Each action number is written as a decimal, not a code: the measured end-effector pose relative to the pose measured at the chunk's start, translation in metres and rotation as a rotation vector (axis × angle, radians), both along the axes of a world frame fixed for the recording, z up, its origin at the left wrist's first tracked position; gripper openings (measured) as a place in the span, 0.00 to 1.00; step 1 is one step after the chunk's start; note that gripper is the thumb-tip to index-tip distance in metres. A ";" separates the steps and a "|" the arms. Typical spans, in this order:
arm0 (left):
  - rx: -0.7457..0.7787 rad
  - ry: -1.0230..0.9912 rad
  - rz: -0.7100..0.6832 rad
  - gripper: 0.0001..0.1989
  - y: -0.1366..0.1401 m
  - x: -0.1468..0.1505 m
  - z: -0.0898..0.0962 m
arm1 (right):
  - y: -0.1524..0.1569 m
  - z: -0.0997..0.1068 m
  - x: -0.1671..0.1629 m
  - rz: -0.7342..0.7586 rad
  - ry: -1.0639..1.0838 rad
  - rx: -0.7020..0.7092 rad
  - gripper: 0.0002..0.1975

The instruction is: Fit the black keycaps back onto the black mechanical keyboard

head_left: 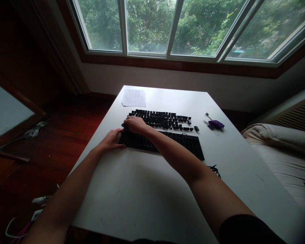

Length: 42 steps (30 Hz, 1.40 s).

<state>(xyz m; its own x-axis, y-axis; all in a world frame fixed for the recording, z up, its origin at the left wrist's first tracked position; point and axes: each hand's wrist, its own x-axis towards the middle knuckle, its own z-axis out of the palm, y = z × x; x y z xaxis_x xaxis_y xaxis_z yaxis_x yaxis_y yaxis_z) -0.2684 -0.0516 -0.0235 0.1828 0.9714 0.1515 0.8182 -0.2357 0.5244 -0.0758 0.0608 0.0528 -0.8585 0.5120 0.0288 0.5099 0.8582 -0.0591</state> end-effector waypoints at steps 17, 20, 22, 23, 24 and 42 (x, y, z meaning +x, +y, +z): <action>-0.028 0.029 0.015 0.45 -0.002 0.001 0.002 | 0.005 -0.009 -0.007 0.130 -0.037 0.083 0.13; -0.034 0.028 0.015 0.45 -0.002 0.001 0.003 | 0.000 -0.009 -0.005 0.187 -0.059 0.049 0.15; -0.038 0.027 0.011 0.46 -0.001 0.000 0.002 | 0.000 -0.008 -0.002 0.218 -0.070 0.021 0.16; -0.035 0.026 0.012 0.45 -0.001 0.000 0.001 | 0.001 -0.007 -0.001 0.210 -0.064 0.019 0.16; -0.029 0.025 0.013 0.45 -0.001 0.000 0.000 | 0.001 -0.007 0.000 0.184 -0.053 0.024 0.15; -0.010 0.101 -0.003 0.44 -0.003 -0.005 -0.013 | -0.055 -0.016 0.022 0.356 -0.050 0.080 0.12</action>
<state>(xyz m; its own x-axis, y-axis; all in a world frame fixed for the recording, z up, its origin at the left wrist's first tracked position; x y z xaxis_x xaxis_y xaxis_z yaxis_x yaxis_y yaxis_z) -0.2736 -0.0541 -0.0362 0.1994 0.9723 0.1220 0.8665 -0.2331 0.4415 -0.0542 0.0060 0.0365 -0.9838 0.1789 0.0106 0.1792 0.9833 0.0329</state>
